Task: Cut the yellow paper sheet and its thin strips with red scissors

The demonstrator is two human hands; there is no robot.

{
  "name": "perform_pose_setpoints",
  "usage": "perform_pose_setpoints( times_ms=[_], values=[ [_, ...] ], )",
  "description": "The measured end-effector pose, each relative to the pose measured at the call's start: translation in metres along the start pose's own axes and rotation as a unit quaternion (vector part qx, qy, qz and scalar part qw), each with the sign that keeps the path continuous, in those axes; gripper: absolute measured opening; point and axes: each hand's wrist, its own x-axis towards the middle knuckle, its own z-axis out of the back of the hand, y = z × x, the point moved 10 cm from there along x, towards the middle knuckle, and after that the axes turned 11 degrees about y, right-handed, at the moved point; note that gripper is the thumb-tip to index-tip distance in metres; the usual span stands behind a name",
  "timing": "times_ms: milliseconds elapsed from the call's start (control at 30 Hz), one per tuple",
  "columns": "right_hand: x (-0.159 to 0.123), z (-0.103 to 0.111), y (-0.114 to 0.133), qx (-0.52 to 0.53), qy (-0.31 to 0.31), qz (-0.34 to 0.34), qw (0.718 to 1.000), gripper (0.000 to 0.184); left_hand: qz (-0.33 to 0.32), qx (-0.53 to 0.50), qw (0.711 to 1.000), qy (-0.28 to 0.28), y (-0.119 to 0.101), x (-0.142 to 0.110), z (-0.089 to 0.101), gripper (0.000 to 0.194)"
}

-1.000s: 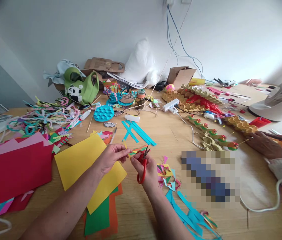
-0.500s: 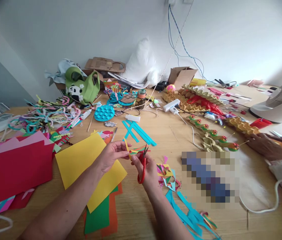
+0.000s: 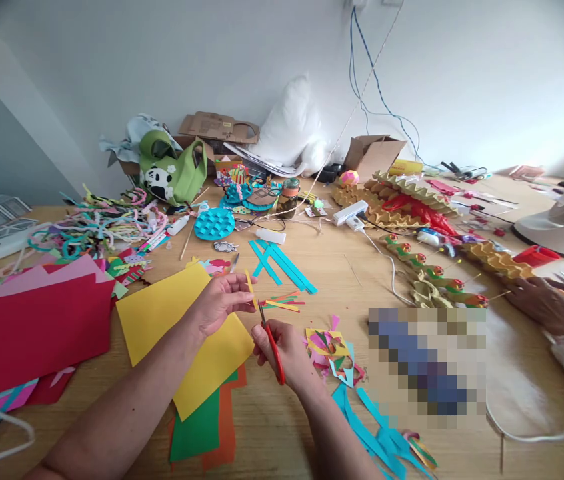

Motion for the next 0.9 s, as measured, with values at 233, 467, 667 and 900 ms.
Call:
perform_pose_setpoints(
  times_ms=[233,467,667,900],
  values=[
    [-0.001,0.0,-0.007,0.001,0.001,-0.008,1.0,0.039,0.011,-0.001,1.0,-0.002,0.003,0.0,-0.001,0.033],
    [0.0,0.0,-0.009,0.005,0.0,-0.018,1.0,0.038,0.012,-0.005,1.0,-0.003,0.004,0.0,-0.001,0.033],
    [0.0,0.001,-0.011,0.001,-0.004,-0.021,1.0,0.039,0.01,-0.006,1.0,-0.005,0.004,0.0,-0.001,0.032],
    [0.0,0.002,-0.013,0.002,-0.014,-0.045,0.999,0.038,0.01,-0.01,1.0,-0.001,0.004,0.0,-0.002,0.033]
  ],
)
